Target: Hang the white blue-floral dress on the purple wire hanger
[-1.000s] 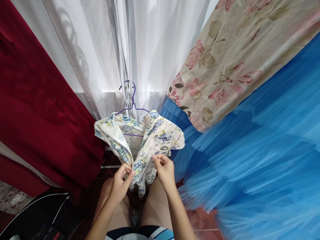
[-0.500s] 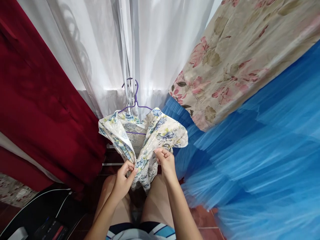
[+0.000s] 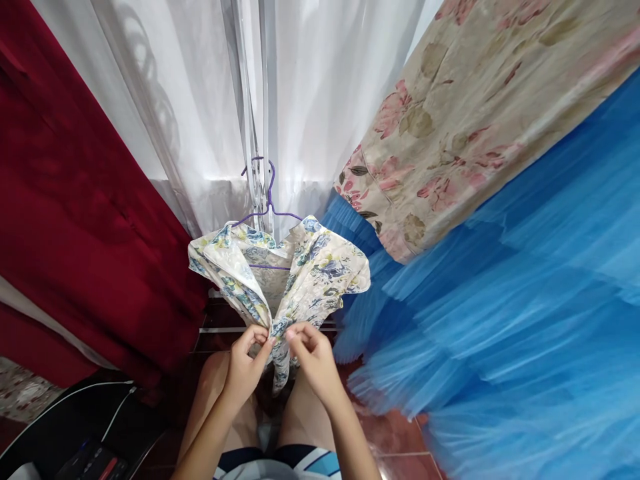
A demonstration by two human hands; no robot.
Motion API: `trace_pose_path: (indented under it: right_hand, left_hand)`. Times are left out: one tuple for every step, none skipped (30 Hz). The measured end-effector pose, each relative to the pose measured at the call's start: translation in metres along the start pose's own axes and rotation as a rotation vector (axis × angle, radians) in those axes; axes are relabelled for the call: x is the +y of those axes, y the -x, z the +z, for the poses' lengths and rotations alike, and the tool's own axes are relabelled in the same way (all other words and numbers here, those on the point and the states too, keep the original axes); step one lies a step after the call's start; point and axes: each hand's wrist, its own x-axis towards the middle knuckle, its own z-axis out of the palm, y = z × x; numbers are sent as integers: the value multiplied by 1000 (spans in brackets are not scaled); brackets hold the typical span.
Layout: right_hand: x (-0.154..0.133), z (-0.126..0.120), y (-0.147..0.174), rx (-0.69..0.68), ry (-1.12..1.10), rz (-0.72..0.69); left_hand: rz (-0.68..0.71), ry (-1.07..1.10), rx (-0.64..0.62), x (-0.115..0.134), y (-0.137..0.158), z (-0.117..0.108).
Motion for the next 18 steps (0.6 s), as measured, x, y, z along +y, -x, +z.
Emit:
trace_pose_path:
  right_hand:
    - [0, 8, -1, -45, 31, 8]
    - [0, 15, -2, -63, 58, 5]
    - [0, 21, -5, -62, 85, -10]
    - [-1, 25, -7, -52, 120, -33]
    - [-2, 27, -10, -51, 155, -57]
    - [-4, 26, -12, -60, 190, -76]
    - [-6, 25, -14, -78, 227, -90]
    - [-9, 22, -15, -105, 266, -97]
    - [-11, 19, -16, -139, 302, -95]
    - [-14, 16, -16, -178, 322, -82]
    - [-16, 13, -15, -221, 316, -56]
    - [-17, 10, -15, -267, 280, -15]
    - [-19, 9, -14, -303, 218, 36]
    - [-20, 8, -14, -324, 143, 95]
    - [-21, 9, -14, -328, 66, 150]
    - [-23, 10, -15, -318, -2, 191]
    - [-27, 11, -18, -295, -58, 217]
    - [-32, 13, -22, -262, -104, 226]
  left_hand:
    - [10, -10, -3, 3, 1, 1]
    - [23, -22, -4, 6, 2, 1]
    - [37, -36, -3, 9, 3, 2]
    - [52, -51, 3, 11, 4, 1]
    - [64, -69, 12, 12, 4, 1]
    - [74, -88, 23, 13, 5, 0]
    - [79, -106, 32, 13, 6, -1]
    - [76, -125, 41, 12, 6, -2]
    - [68, -143, 48, 11, 7, -3]
    - [57, -158, 52, 10, 7, -4]
    - [43, -167, 53, 10, 8, -5]
    - [29, -171, 52, 9, 8, -6]
    - [18, -170, 51, 9, 8, -6]
    - [11, -167, 47, 9, 8, -5]
    - [7, -164, 39, 9, 7, -4]
    - [8, -166, 29, 10, 7, -2]
    - [12, -174, 11, 11, 6, 0]
    - [18, -190, -8, 12, 5, 3]
